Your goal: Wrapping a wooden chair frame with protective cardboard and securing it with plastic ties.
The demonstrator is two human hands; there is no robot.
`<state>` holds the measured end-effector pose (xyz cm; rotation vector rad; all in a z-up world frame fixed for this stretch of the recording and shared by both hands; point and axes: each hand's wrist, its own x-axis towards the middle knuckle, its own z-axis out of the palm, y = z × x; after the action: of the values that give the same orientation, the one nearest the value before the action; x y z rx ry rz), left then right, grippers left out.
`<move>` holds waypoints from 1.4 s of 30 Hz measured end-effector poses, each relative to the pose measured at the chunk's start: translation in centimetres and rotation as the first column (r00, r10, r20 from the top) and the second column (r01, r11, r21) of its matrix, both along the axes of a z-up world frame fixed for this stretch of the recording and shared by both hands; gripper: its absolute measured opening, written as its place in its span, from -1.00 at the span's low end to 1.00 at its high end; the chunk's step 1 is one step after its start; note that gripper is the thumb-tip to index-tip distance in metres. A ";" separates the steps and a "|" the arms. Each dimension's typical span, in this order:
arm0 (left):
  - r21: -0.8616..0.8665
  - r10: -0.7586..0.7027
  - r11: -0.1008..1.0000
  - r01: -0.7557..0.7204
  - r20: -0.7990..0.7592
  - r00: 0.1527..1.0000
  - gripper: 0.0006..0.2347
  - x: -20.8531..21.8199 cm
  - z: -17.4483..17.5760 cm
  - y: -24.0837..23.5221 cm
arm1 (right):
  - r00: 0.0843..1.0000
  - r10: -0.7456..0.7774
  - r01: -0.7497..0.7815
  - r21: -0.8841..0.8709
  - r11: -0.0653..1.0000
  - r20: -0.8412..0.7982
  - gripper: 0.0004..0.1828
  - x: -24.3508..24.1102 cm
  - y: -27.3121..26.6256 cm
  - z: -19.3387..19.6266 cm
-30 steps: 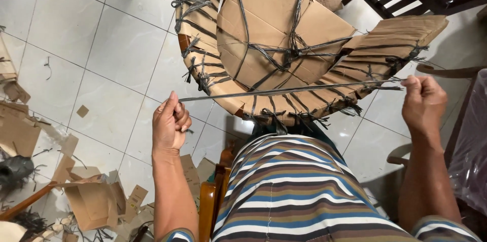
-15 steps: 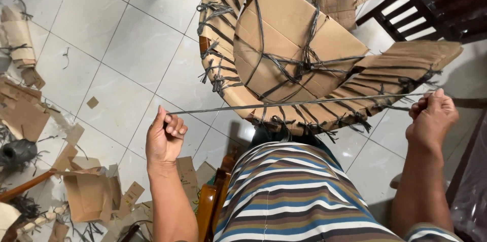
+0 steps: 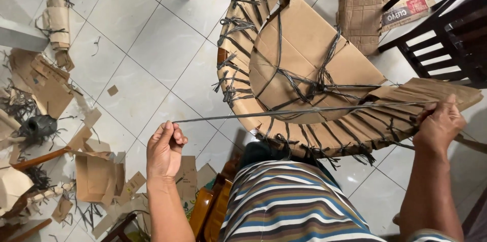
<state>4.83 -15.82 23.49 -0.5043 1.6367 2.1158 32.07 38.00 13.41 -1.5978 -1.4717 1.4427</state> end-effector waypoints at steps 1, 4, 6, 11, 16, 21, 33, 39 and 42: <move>-0.001 -0.002 1.000 0.002 -0.001 1.000 -0.84 0.0 -0.2 0.0 | 1.000 -0.002 0.002 -0.001 1.000 -0.001 -0.47 0.1 0.4 -0.5; -0.025 -0.015 1.000 0.015 0.007 1.000 -0.85 -0.3 -1.2 -0.4 | 0.999 -0.016 0.017 0.015 1.000 -0.047 -0.42 0.5 1.1 -1.7; -0.016 -0.044 0.999 0.044 0.003 0.999 -0.81 -1.4 -2.4 -0.9 | 0.989 -0.107 0.105 -0.029 0.994 -0.103 -0.43 0.5 1.7 -2.4; -0.059 -0.195 0.979 0.194 -0.021 0.981 -0.74 -6.2 -2.7 -0.7 | 0.960 -0.250 0.254 0.023 0.967 -0.124 -0.42 1.0 0.3 -2.9; -0.100 -0.323 0.942 0.319 -0.020 0.946 -0.71 -13.0 -2.5 -3.4 | 0.937 -0.349 0.350 0.081 0.933 -0.027 -0.49 0.3 -5.5 -2.9; -0.020 -0.647 0.763 0.647 -0.025 0.762 -0.77 -18.7 -3.7 -11.5 | 0.872 -0.486 0.489 0.044 0.871 -0.068 -0.50 -3.1 -11.6 -2.7; -0.522 -0.700 0.583 0.623 0.068 0.711 -0.79 -24.5 -1.3 -18.7 | 0.558 -0.722 0.653 -0.321 0.686 -0.409 -0.67 -14.2 -17.4 2.8; -0.526 -0.649 0.632 0.569 0.042 0.760 -0.80 -26.0 -1.0 -18.9 | 0.800 -0.538 0.528 -0.111 0.842 -0.267 -0.75 -15.7 -16.2 0.6; -0.561 -0.615 0.658 0.502 -0.016 0.788 -0.79 -27.6 -1.7 -18.9 | 0.896 -0.443 0.444 0.036 0.895 -0.019 -0.70 -18.7 -18.6 1.4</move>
<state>-22.74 -34.72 21.77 0.1018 2.1590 1.2667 13.35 19.40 14.82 -1.7547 -1.0264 1.1466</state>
